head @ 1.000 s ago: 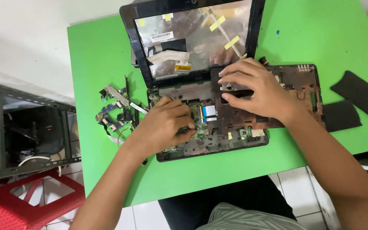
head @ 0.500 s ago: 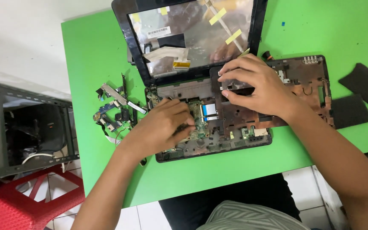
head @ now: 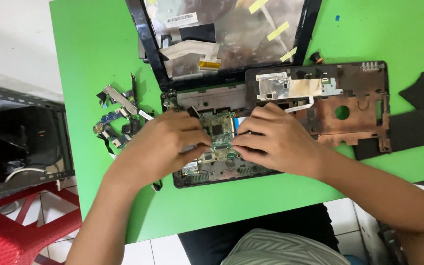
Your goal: The person is assembling a laptop by connecting ribbon cables and fitting the internal frame and keyboard.
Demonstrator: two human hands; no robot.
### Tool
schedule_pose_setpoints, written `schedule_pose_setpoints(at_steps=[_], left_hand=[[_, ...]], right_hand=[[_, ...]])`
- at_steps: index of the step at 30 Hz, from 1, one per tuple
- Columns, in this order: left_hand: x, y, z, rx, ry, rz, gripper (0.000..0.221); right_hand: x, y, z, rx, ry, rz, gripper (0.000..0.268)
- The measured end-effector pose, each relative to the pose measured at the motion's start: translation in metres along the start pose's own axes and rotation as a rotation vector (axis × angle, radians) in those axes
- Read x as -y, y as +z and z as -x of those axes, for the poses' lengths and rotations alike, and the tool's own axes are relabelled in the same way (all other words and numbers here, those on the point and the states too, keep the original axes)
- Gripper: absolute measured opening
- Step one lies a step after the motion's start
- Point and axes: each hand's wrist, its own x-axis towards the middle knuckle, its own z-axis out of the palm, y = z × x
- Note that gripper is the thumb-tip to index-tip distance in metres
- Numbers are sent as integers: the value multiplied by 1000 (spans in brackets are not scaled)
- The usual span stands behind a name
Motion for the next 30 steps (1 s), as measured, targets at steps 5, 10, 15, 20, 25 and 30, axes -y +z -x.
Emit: schedule_pose_setpoints(at_steps=[5,10,15,20,25,30], left_hand=[[4,12,2,-42,58,33,7],[8,13,4,-34,72,-18,11],[7,15,6,1,67,-85,9],[7,19,6,6,82,-136,9],[7,18,6,19,72,-148,10],[8,21,7,40,63,-200,8]], right_hand=[[-4,4,0,29,-6,-33,4],[-8,8,5,68,-18,-15,8],[-7,6,4,65,-82,27,9],[-7,8,6,62,-106,60,9],[-8,12,9,57,-138,84,8],[-10,14,12,65,-153,107,19]])
